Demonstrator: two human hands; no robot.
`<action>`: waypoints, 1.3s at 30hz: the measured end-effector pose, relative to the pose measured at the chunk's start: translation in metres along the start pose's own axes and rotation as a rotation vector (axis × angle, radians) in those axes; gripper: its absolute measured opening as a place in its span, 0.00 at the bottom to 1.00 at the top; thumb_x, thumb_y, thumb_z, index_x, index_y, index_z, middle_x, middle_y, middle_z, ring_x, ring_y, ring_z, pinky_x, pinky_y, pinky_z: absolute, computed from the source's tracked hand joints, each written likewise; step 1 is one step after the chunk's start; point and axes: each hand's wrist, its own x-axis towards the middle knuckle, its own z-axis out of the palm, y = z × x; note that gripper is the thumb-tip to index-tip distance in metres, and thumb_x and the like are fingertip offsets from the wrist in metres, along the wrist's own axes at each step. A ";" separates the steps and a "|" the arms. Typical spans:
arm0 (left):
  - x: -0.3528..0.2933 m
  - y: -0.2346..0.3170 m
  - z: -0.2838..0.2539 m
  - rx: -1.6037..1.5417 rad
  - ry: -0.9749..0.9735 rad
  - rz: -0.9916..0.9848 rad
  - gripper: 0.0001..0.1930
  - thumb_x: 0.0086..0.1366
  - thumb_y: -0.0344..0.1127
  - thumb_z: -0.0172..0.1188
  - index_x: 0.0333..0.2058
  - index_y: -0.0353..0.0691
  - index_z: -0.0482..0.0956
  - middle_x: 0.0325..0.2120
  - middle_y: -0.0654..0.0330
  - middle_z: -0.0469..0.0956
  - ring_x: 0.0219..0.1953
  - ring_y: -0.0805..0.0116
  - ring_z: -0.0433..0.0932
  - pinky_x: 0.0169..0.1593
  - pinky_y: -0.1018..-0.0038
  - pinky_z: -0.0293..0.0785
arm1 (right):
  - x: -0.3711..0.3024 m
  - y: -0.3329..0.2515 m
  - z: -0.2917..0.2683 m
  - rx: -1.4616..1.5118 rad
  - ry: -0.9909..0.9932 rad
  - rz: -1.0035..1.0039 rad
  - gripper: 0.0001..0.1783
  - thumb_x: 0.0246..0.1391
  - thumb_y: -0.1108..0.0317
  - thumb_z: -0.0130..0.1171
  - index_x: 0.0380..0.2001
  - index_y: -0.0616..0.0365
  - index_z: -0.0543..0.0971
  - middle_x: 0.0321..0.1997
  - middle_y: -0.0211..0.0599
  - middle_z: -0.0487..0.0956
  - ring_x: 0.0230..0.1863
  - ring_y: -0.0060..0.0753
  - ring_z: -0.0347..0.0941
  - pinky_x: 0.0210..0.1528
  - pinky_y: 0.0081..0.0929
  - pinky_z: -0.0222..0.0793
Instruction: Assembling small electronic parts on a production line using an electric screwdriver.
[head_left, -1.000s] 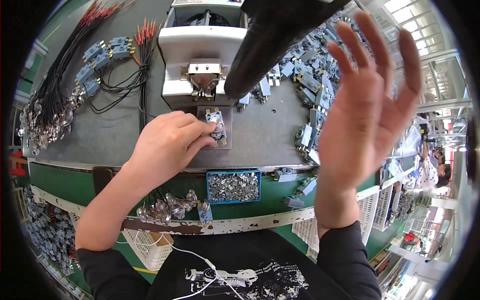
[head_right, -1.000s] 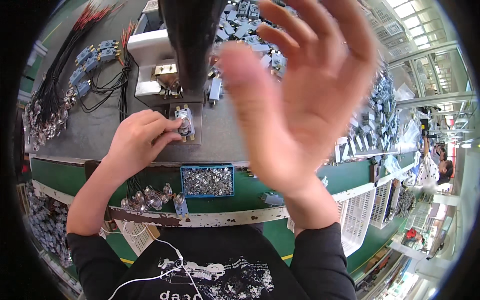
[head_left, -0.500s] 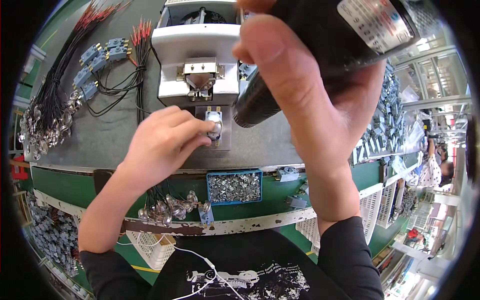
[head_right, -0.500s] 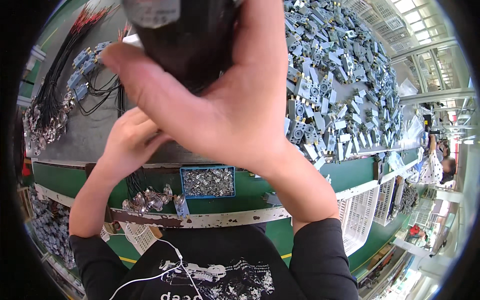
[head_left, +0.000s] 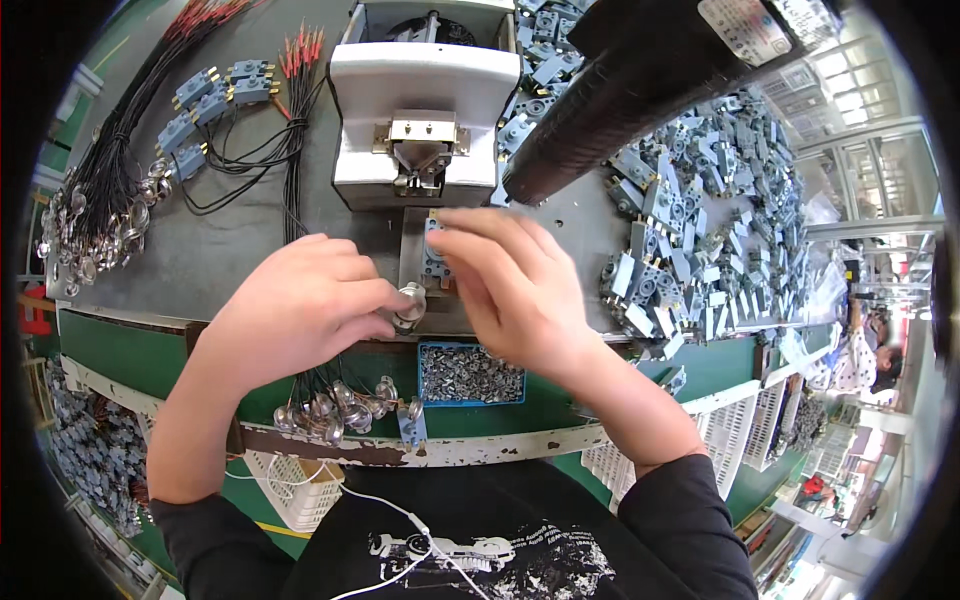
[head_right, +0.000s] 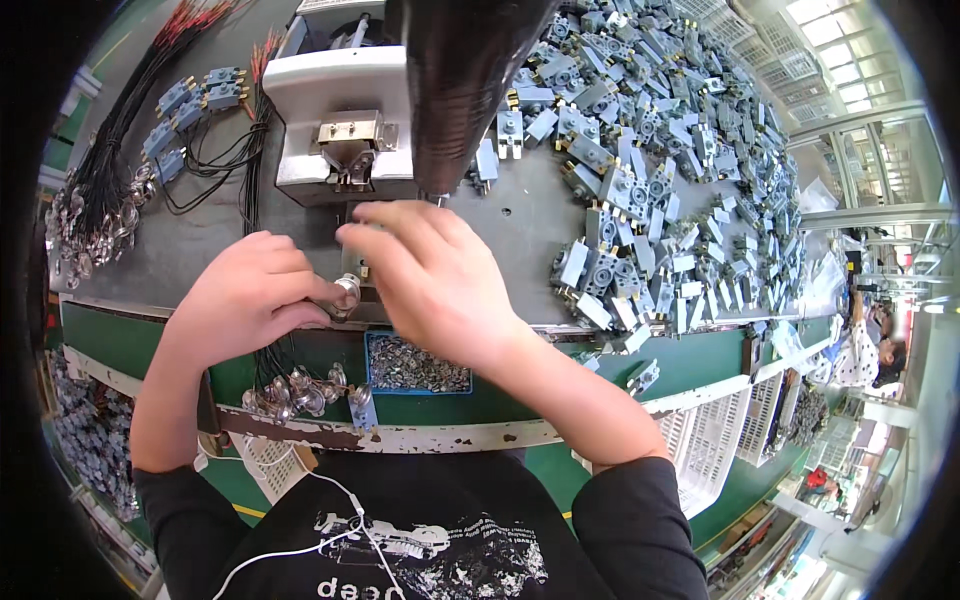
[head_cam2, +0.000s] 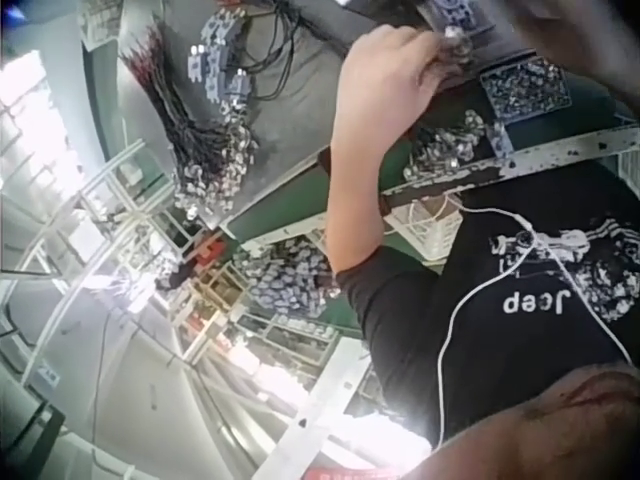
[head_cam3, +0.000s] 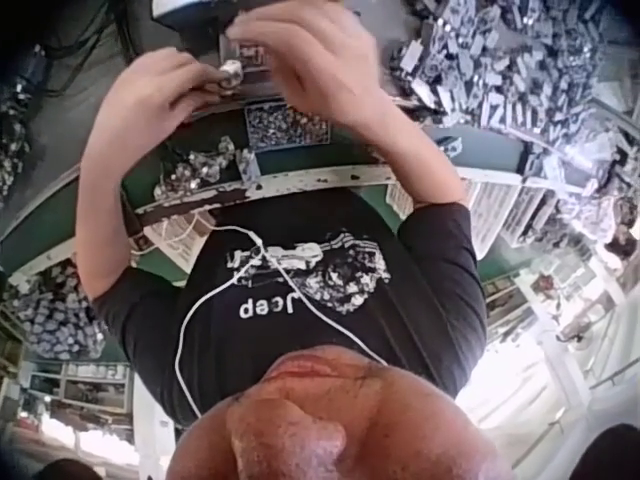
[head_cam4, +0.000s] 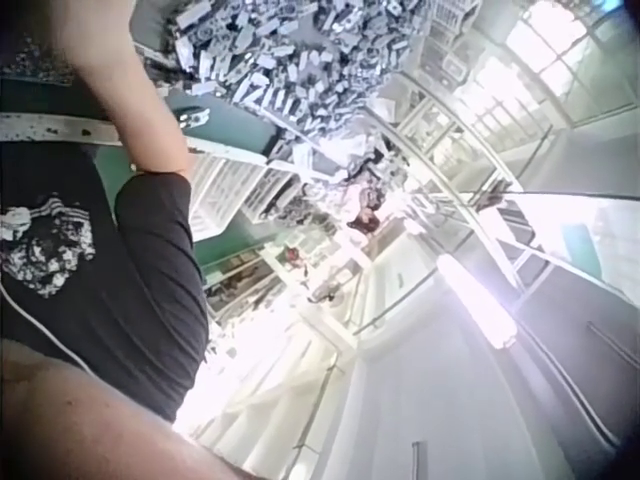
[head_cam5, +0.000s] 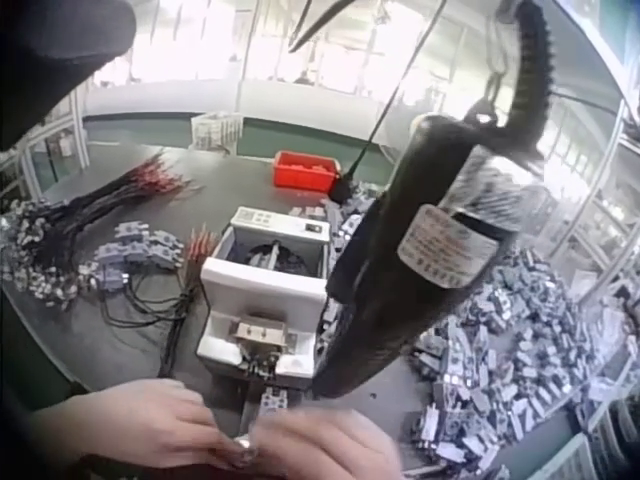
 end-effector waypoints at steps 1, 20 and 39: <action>-0.003 -0.001 0.004 -0.002 0.029 0.015 0.13 0.55 0.36 0.73 0.40 0.47 0.86 0.27 0.64 0.76 0.35 0.61 0.76 0.43 0.65 0.71 | -0.004 0.005 0.013 -0.018 -0.022 0.062 0.19 0.53 0.71 0.71 0.49 0.56 0.81 0.54 0.42 0.82 0.48 0.50 0.80 0.52 0.40 0.77; 0.028 0.000 0.035 0.084 0.302 -0.051 0.11 0.57 0.36 0.73 0.39 0.42 0.86 0.27 0.62 0.79 0.33 0.60 0.79 0.40 0.64 0.75 | 0.068 0.027 -0.072 0.374 0.675 -0.009 0.36 0.66 0.75 0.60 0.71 0.65 0.56 0.59 0.56 0.76 0.55 0.40 0.78 0.58 0.30 0.74; 0.028 -0.010 0.038 0.039 0.276 -0.076 0.10 0.62 0.38 0.69 0.39 0.45 0.80 0.30 0.64 0.80 0.39 0.61 0.80 0.44 0.63 0.73 | 0.133 -0.031 -0.019 0.788 0.634 0.247 0.23 0.54 0.80 0.72 0.50 0.64 0.72 0.36 0.35 0.82 0.29 0.22 0.78 0.32 0.20 0.73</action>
